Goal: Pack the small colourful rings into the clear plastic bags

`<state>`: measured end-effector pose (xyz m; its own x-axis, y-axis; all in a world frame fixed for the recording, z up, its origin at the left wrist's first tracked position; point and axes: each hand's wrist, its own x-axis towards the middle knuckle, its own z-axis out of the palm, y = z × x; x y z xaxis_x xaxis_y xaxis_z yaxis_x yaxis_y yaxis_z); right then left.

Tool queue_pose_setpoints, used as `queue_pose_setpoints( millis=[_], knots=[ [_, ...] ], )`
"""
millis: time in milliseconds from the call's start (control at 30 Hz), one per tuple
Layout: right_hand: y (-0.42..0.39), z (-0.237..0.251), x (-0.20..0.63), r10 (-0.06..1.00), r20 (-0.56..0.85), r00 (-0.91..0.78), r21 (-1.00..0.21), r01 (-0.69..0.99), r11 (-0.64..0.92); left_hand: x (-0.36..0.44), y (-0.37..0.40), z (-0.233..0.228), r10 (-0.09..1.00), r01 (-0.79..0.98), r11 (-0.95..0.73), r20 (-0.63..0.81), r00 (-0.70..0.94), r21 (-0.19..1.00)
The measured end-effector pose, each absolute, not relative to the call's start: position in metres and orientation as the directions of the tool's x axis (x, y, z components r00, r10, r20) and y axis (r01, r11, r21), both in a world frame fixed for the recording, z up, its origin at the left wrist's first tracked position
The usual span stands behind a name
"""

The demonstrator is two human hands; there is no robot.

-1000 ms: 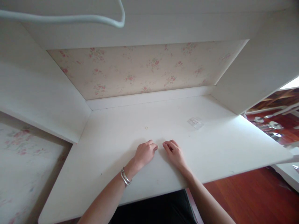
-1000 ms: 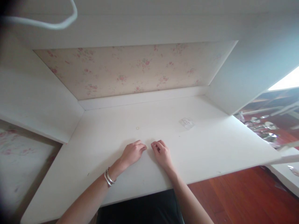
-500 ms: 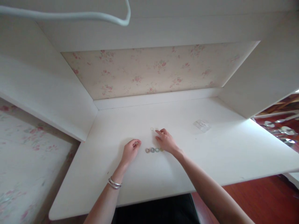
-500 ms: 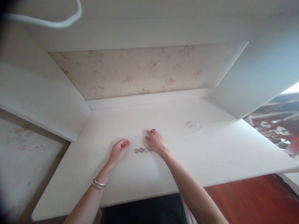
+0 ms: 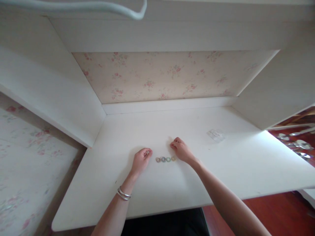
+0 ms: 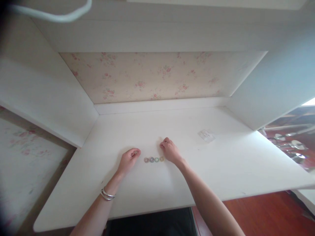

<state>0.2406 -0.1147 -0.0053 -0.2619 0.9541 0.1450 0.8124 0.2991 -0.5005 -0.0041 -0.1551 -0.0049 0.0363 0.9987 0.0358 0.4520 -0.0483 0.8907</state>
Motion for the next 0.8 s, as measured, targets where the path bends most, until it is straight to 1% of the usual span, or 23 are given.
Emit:
queue_pose_setpoints(
  millis=[100, 233, 333, 433, 500, 600, 667, 733, 800],
  knots=[
    [-0.138, -0.004, 0.252, 0.948, 0.166, -0.273, -0.584, 0.748, 0.317, -0.004, -0.156, -0.004, 0.998, 0.453, -0.06, 0.043, 0.049, 0.89],
    [-0.167, 0.003, 0.261, 0.937, 0.156, -0.313, -0.634, 0.695, 0.338, -0.004, -0.155, -0.005, 0.997, 0.459, -0.076, 0.054, 0.061, 0.885],
    [-0.18, 0.008, 0.261, 0.928, 0.133, -0.347, -0.644, 0.682, 0.347, -0.004, -0.154, -0.006, 0.997, 0.479, -0.072, 0.051, 0.055, 0.875],
    [-0.184, 0.01, 0.257, 0.918, 0.114, -0.38, -0.624, 0.691, 0.364, -0.004, -0.155, -0.006, 0.997, 0.49, -0.078, 0.059, 0.054, 0.868],
    [-0.184, 0.011, 0.256, 0.92, 0.127, -0.371, -0.625, 0.69, 0.365, -0.004, -0.155, -0.005, 0.996, 0.486, -0.091, 0.071, 0.06, 0.869],
    [-0.179, 0.012, 0.26, 0.946, 0.19, -0.264, -0.658, 0.681, 0.322, -0.005, -0.156, -0.005, 0.995, 0.479, -0.093, 0.071, 0.065, 0.873],
    [-0.171, 0.013, 0.272, 0.959, 0.224, -0.175, -0.658, 0.698, 0.281, -0.005, -0.156, -0.005, 0.995, 0.48, -0.09, 0.065, 0.07, 0.872],
    [-0.158, 0.012, 0.293, 0.964, 0.254, -0.085, -0.619, 0.751, 0.229, -0.006, -0.156, -0.007, 0.995, 0.474, -0.095, 0.066, 0.077, 0.875],
    [-0.143, 0.012, 0.322, 0.959, 0.282, 0.035, -0.538, 0.833, 0.127, -0.006, -0.155, -0.009, 0.994, 0.464, -0.099, 0.07, 0.079, 0.88]
  ],
)
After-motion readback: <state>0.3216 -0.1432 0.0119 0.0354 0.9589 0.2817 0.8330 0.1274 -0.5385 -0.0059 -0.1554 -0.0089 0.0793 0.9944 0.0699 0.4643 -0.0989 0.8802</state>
